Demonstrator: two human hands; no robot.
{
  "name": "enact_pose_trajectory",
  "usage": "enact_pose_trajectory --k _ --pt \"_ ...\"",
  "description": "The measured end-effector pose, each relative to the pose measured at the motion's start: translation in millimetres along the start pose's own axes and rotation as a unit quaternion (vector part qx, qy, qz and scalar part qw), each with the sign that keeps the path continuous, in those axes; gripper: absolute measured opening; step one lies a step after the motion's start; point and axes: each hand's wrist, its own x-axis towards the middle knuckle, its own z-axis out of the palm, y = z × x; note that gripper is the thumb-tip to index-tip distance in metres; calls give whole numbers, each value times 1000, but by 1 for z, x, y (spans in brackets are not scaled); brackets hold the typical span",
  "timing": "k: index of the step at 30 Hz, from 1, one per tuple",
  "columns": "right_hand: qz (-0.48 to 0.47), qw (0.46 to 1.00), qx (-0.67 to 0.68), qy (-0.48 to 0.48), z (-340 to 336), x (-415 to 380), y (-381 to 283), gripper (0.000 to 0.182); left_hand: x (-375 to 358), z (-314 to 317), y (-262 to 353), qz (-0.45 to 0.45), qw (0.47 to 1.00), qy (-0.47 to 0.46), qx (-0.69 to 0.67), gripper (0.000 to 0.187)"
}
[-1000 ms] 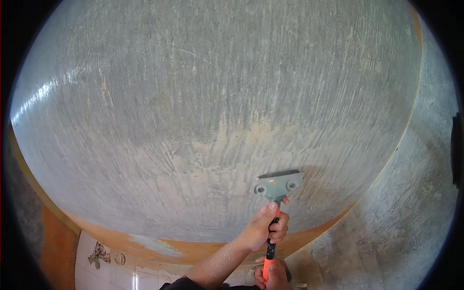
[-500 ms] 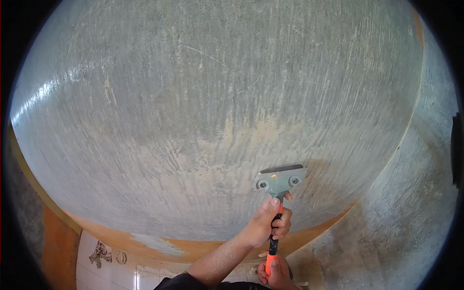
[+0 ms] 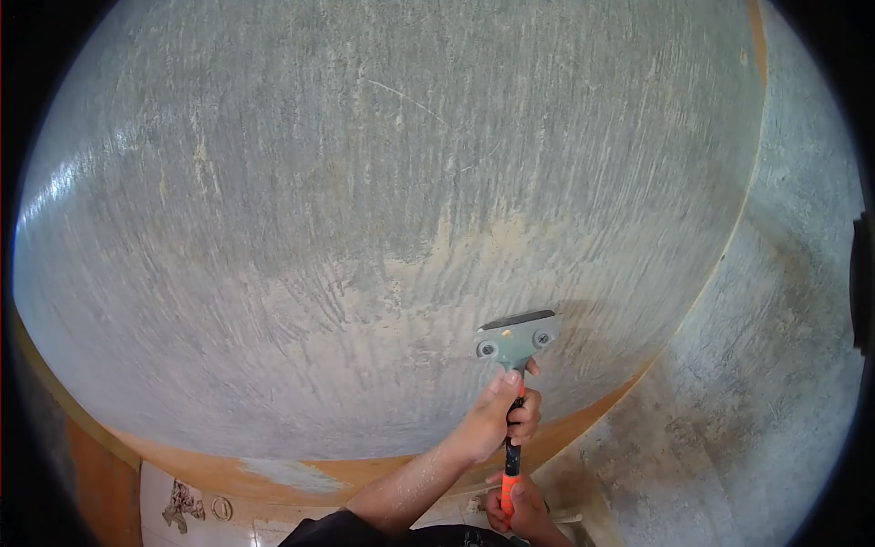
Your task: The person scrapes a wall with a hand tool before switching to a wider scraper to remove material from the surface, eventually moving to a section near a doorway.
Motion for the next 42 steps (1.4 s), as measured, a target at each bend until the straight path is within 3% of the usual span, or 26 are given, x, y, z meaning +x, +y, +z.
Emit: enact_pose_trajectory --k 7,13,16,22,33,42 --pt "-31 998 -55 30 18 14 -21 57 5 6 30 28 998 -45 16 40" --pt "26 999 25 -1 29 7 13 51 -29 -16 21 21 1000 -18 14 41" --pt "9 999 24 -21 35 12 19 51 -36 -21 29 34 999 -23 15 41" --pt "-22 999 -33 -11 65 32 -36 50 -28 2 82 89 994 -53 16 38" --pt "-36 996 -76 41 85 26 -44 60 -32 4 89 90 993 -75 5 36" --pt "-33 999 -35 10 88 25 -35 57 -33 -1 84 79 994 -82 -10 38"
